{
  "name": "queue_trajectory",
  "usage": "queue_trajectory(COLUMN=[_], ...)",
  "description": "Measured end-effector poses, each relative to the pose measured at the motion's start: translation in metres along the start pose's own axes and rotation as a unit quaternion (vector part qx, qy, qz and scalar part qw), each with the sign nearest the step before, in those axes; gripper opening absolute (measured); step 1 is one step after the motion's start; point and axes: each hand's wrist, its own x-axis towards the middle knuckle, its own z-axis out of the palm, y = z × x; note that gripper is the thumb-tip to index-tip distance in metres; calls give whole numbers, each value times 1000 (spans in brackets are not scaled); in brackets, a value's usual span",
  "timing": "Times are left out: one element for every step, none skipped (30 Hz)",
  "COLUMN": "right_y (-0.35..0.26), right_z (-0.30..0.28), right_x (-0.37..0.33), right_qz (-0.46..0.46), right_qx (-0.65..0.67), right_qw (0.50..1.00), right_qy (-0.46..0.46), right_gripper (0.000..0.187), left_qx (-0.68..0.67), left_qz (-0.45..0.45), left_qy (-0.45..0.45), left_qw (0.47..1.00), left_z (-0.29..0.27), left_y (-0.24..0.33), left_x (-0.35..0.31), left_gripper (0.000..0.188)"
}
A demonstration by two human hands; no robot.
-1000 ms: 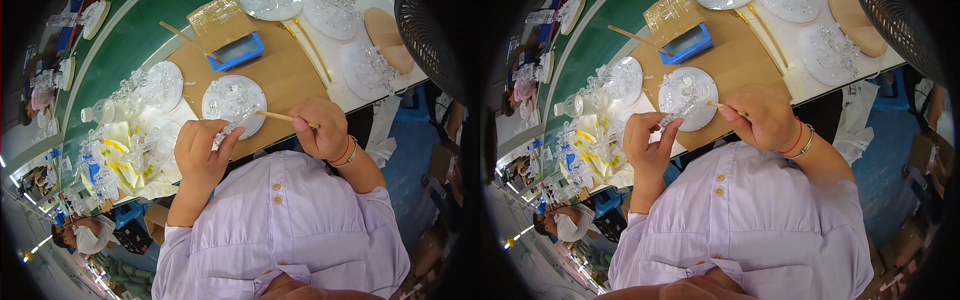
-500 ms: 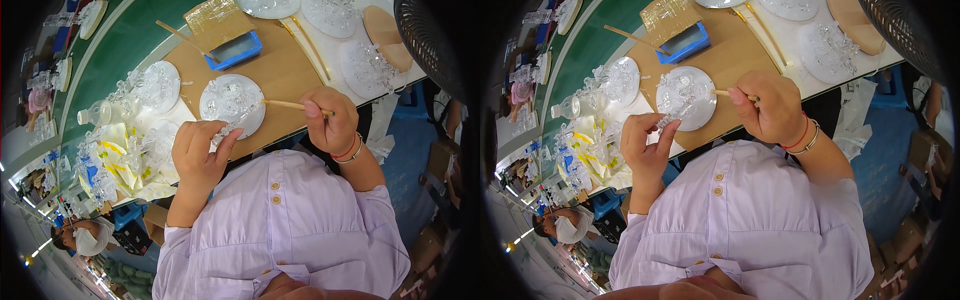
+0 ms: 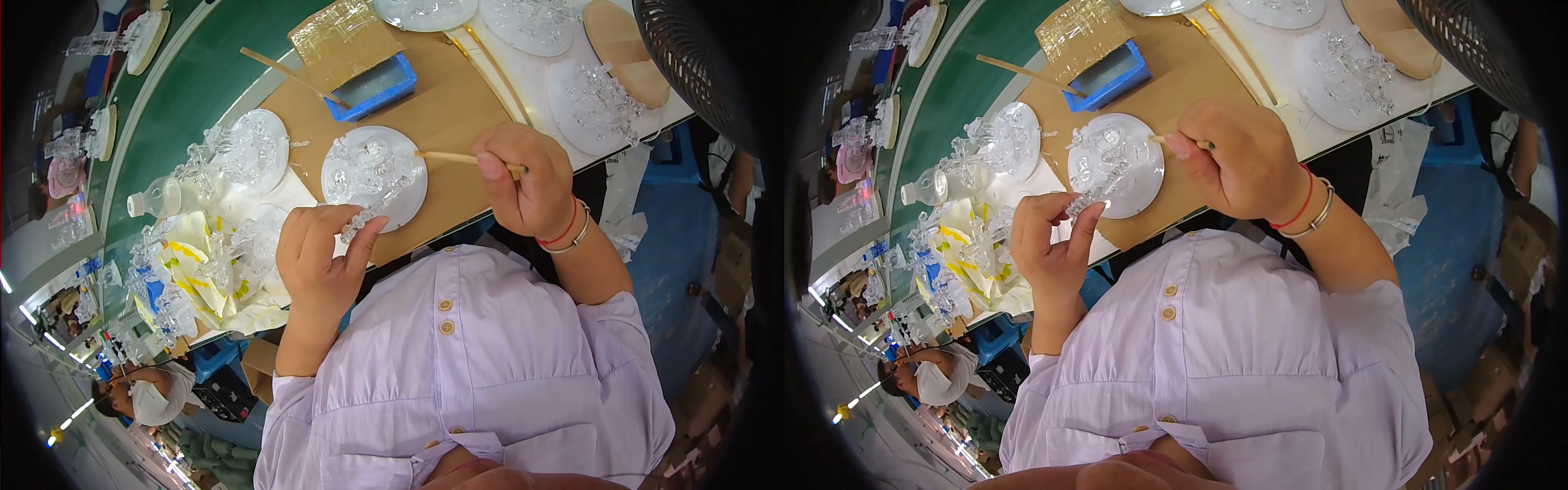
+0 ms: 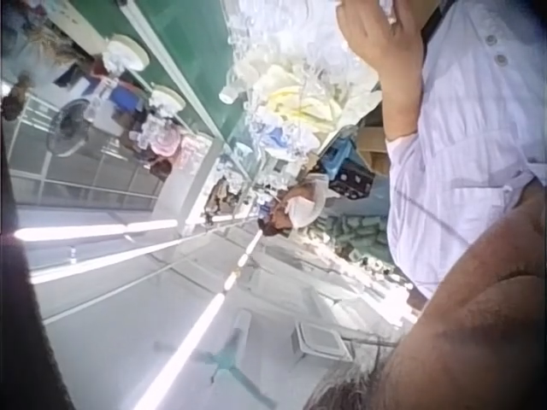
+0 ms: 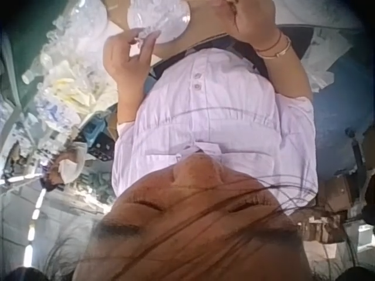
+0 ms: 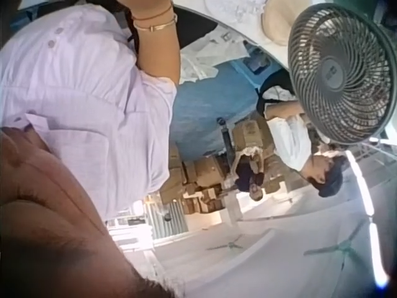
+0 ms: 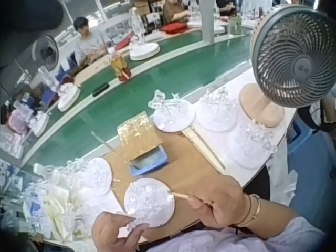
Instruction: Apply glue or adhesive to plastic snowflake ornaments using a small brush at an assembly workstation.
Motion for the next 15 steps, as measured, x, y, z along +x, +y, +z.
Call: queue_trajectory(right_y=[3, 6, 8, 8, 8, 8, 7, 4, 2, -1, -3, -6, -9, -11, -14], right_z=[3, 6, 8, 8, 8, 8, 7, 5, 4, 2, 1, -1, 0, 1, 1], right_x=[1, 1, 1, 2, 2, 2, 1, 0, -1, -2, -4, -5, -6, -8, -9], right_qz=[1, -12, -26, -25, -25, -25, -25, -25, -25, -25, -23, -20, -21, -23, -25], right_qx=[-1, 6, 14, 13, 5, -1, 0, 6, 13, 14, 15, 15, 15, 28, 40], right_qw=[1000, 1000, 999, 999, 1000, 1000, 1000, 1000, 999, 999, 999, 999, 999, 999, 998], right_qy=[2, 8, 13, 15, 3, -9, -9, -14, -20, -20, -30, -39, -40, -36, -32], right_gripper=[6, 6, 6, 6, 6, 6, 6, 7, 7, 7, 6, 6, 6, 6, 6], left_qx=[3, 3, 6, 8, 8, 9, 10, 11, 6, 2, 3, 1, -1, -1, -5], left_qz=[1, 2, -1, -4, -3, -5, -8, -8, -6, -5, -6, -1, 3, 3, 4], left_qy=[-1, -3, -4, -5, -6, -8, -9, -9, -7, -4, -3, -3, -3, -2, 2], left_qw=[1000, 1000, 1000, 1000, 1000, 1000, 1000, 1000, 1000, 1000, 1000, 1000, 1000, 1000, 1000], left_z=[0, -1, -1, -1, -1, -2, -2, -1, 0, 0, 1, 2, 2, 3, 4], left_y=[1, 1, 0, 0, -1, -1, -2, -2, -2, -3, -3, -3, -3, -2, 0], left_x=[0, 0, -1, -1, -1, -2, -3, -3, -3, -3, -3, -2, -2, -1, 0], left_gripper=[26, 26, 27, 27, 27, 27, 26, 26, 26, 26, 26, 25, 25, 25, 25])
